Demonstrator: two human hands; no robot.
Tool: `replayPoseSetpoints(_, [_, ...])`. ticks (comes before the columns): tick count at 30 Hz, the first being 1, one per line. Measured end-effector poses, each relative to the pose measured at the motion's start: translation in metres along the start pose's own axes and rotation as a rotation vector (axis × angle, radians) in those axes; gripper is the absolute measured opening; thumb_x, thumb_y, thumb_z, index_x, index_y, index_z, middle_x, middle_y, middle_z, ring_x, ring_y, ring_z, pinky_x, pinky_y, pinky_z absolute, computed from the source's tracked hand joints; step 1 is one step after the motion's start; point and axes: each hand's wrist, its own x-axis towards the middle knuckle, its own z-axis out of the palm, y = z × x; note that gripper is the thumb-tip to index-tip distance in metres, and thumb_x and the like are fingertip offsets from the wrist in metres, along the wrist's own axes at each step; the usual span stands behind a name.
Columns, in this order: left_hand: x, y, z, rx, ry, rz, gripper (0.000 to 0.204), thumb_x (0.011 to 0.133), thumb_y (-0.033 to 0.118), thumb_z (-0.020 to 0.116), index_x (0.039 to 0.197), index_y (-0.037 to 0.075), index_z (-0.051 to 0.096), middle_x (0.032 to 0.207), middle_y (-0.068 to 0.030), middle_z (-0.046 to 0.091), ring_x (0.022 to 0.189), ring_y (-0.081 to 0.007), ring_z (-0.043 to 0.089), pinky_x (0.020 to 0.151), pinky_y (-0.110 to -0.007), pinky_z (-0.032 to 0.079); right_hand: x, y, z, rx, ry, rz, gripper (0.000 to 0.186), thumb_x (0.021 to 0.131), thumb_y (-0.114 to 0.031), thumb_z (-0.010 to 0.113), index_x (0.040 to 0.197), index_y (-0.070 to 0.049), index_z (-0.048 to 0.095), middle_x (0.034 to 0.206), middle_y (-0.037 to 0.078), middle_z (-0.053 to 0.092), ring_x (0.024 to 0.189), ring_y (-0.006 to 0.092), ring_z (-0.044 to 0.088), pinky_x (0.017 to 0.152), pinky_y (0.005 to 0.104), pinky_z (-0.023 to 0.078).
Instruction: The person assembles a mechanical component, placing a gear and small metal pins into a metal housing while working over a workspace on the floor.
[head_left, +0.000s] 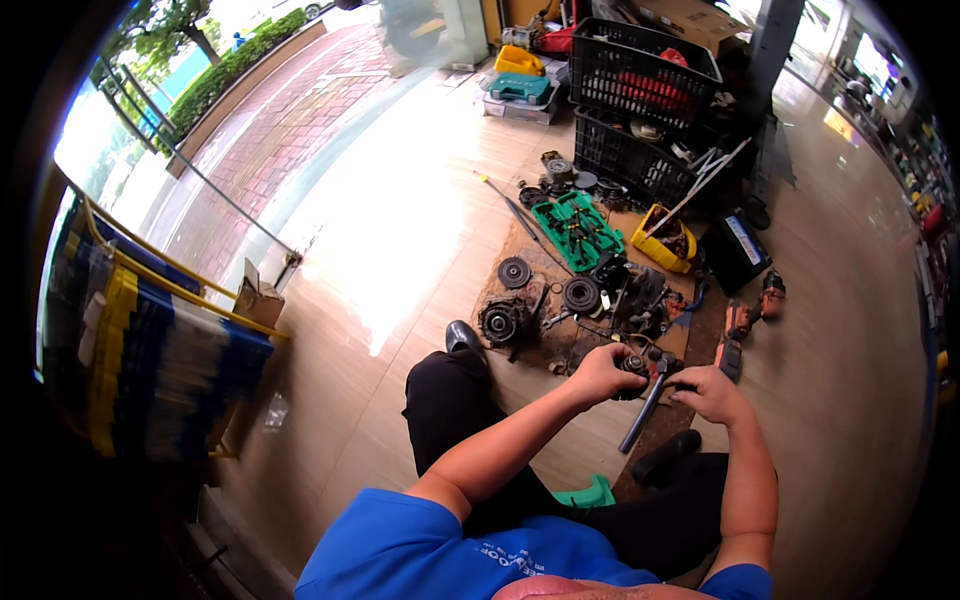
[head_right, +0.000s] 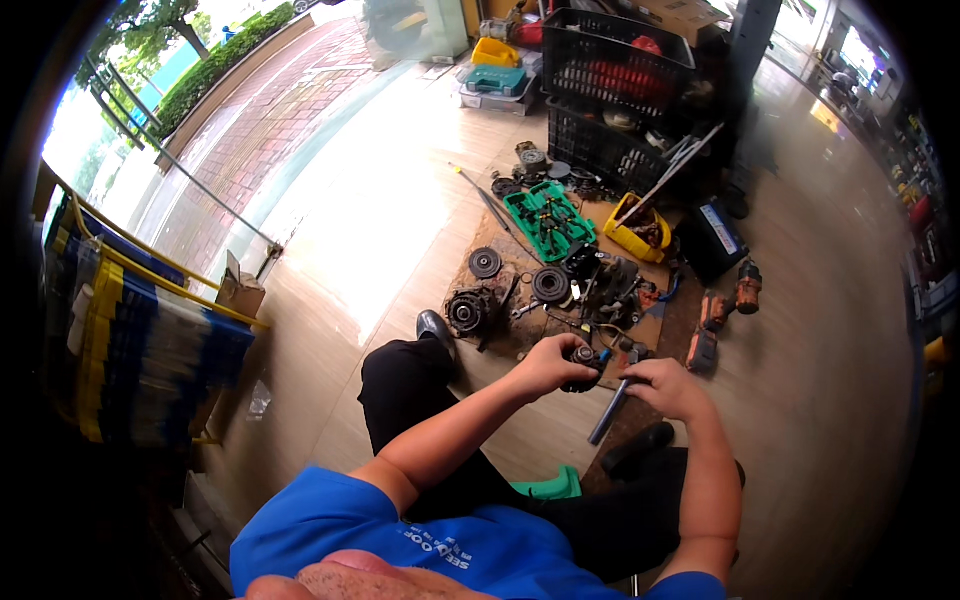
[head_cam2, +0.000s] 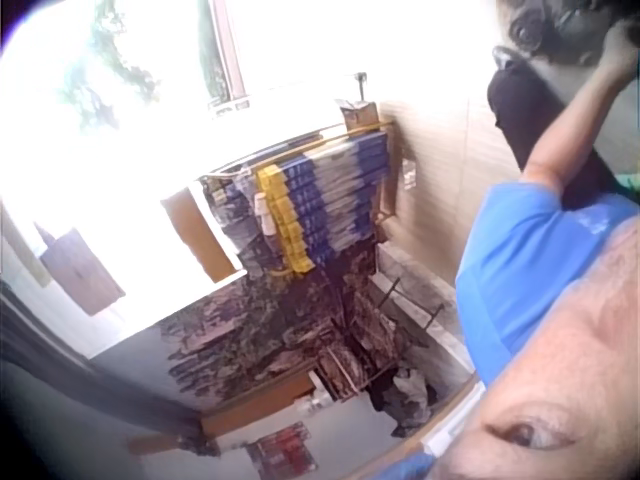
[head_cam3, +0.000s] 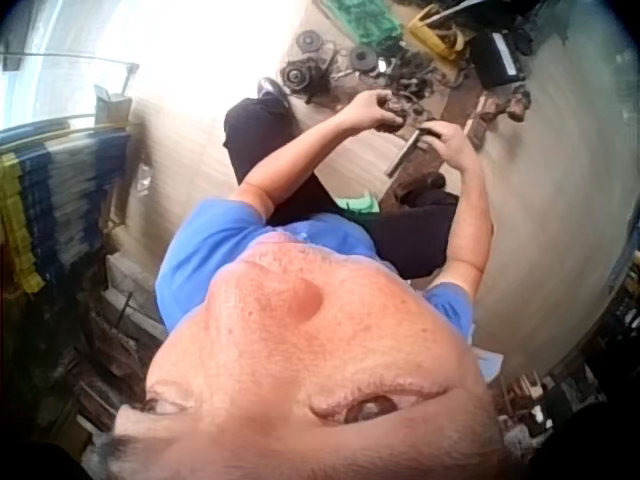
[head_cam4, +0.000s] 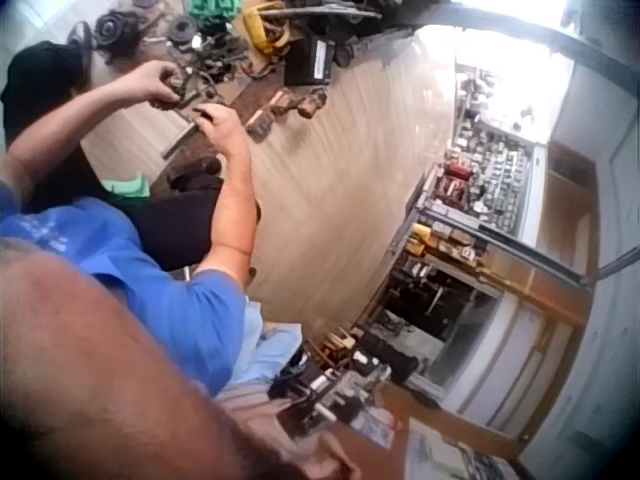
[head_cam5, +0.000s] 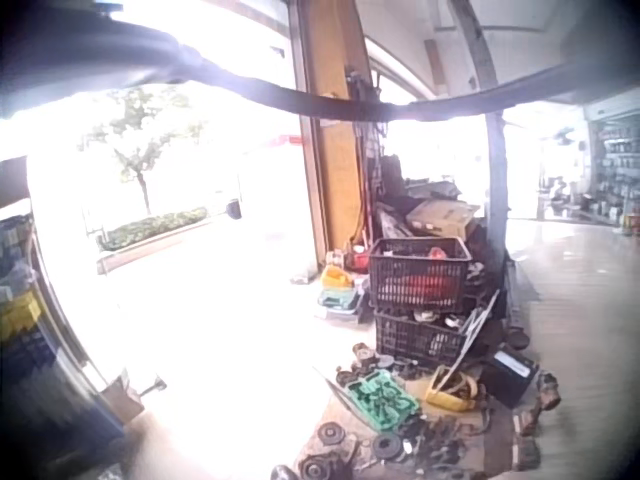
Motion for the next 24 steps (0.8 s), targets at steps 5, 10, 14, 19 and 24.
replayPoseSetpoints(5, [0.004, -0.011, 0.008, 0.131, 0.063, 0.020, 0.038, 0.073, 0.012, 0.080, 0.104, -0.001, 0.062, 0.090, -0.0070, 0.068, 0.080, -0.0130, 0.064, 0.073, -0.029, 0.053, 0.004, -0.013, 0.001, 0.001, 0.008, -0.007, 0.021, 0.079, -0.011, 0.069, 0.098, -0.001, 0.069, 0.092, 0.015, 0.068, 0.087, 0.0318, 0.065, 0.077, 0.0371, 0.052])
replayPoseSetpoints(10, [0.008, -0.023, 0.016, 0.235, 0.171, 0.087, 0.037, 0.074, 0.012, 0.079, 0.105, -0.001, 0.062, 0.091, -0.0069, 0.069, 0.083, -0.0123, 0.063, 0.074, -0.028, 0.052, 0.007, -0.019, 0.008, -0.020, -0.006, 0.008, 0.017, 0.081, -0.012, 0.067, 0.095, -0.001, 0.070, 0.088, 0.015, 0.068, 0.083, 0.0313, 0.065, 0.073, 0.0376, 0.051])
replayPoseSetpoints(14, [0.015, -0.035, 0.021, 0.087, 0.286, 0.102, 0.035, 0.076, 0.010, 0.078, 0.106, 0.000, 0.062, 0.091, -0.0066, 0.068, 0.083, -0.0120, 0.063, 0.075, -0.028, 0.052, 0.008, -0.028, 0.012, -0.016, 0.006, -0.042, 0.015, 0.082, -0.013, 0.066, 0.093, -0.002, 0.070, 0.084, 0.015, 0.067, 0.080, 0.0314, 0.065, 0.071, 0.0374, 0.051])
replayPoseSetpoints(19, [0.028, -0.047, 0.018, -0.145, 0.430, 0.136, 0.036, 0.075, 0.013, 0.079, 0.104, -0.001, 0.063, 0.090, -0.0081, 0.068, 0.081, -0.0131, 0.063, 0.076, -0.028, 0.052, 0.008, -0.022, 0.020, -0.025, 0.017, -0.040, 0.016, 0.084, -0.013, 0.066, 0.096, -0.004, 0.069, 0.084, 0.016, 0.067, 0.078, 0.0322, 0.065, 0.070, 0.0376, 0.051])
replayPoseSetpoints(24, [0.030, -0.040, 0.016, -0.515, 0.470, 0.226, 0.032, 0.083, 0.011, 0.074, 0.108, 0.000, 0.059, 0.095, -0.0049, 0.065, 0.083, -0.0129, 0.062, 0.074, -0.027, 0.051, 0.007, -0.021, 0.024, -0.055, 0.014, -0.010, 0.017, 0.084, -0.013, 0.064, 0.099, -0.005, 0.068, 0.083, 0.016, 0.067, 0.077, 0.0323, 0.065, 0.069, 0.0378, 0.051])
